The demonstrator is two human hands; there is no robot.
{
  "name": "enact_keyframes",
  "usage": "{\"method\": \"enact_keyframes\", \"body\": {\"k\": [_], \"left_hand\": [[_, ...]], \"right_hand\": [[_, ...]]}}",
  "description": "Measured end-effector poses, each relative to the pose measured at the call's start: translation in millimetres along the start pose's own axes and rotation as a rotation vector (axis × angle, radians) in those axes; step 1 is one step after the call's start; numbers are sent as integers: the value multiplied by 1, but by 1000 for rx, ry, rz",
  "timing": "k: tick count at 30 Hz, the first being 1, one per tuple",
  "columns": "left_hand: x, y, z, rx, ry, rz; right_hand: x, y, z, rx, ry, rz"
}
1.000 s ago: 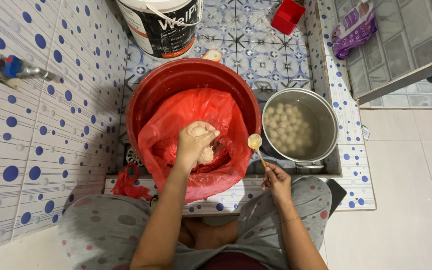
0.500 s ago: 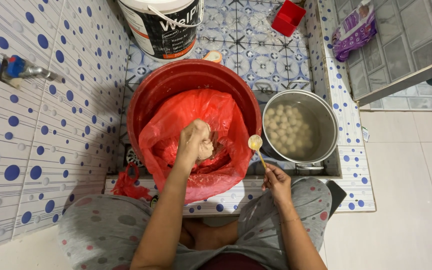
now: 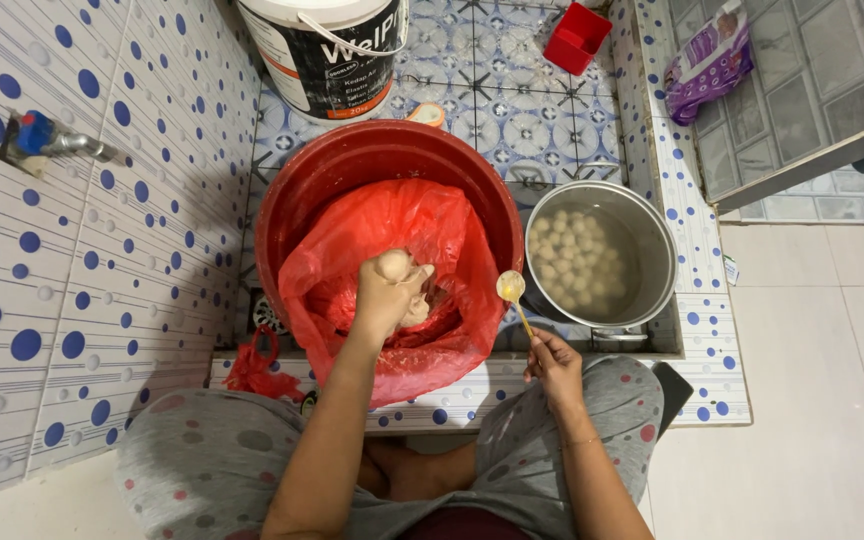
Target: Forming meatballs by squeezing meat paste through the hand and scooping it into a pot of water with a spoon.
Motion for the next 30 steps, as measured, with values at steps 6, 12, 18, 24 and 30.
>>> {"method": "enact_keyframes", "body": {"k": [6, 12, 18, 24, 30], "left_hand": [[6, 4, 33, 115, 204, -77], [2, 2, 24, 42, 227, -134], [-7, 10, 39, 147, 230, -54], [-11, 2, 19, 70, -44, -13], [-14, 5, 41, 268, 184, -58]], "right_hand": [[1, 0, 1, -7, -10, 10], [2, -1, 3, 14, -4, 4], [2, 2, -1, 37, 8, -4], [-18, 15, -38, 69, -51, -6], [-42, 22, -85, 114, -48, -44]]}}
Point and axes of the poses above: each hand's wrist, its own y-axis away from the middle knuckle, its own x-axis out of the back of the hand, z = x × y, the point moved 2 cm from there along -y, towards the middle knuckle, and after that the axes turned 3 degrees about z, right-handed, at the moved point
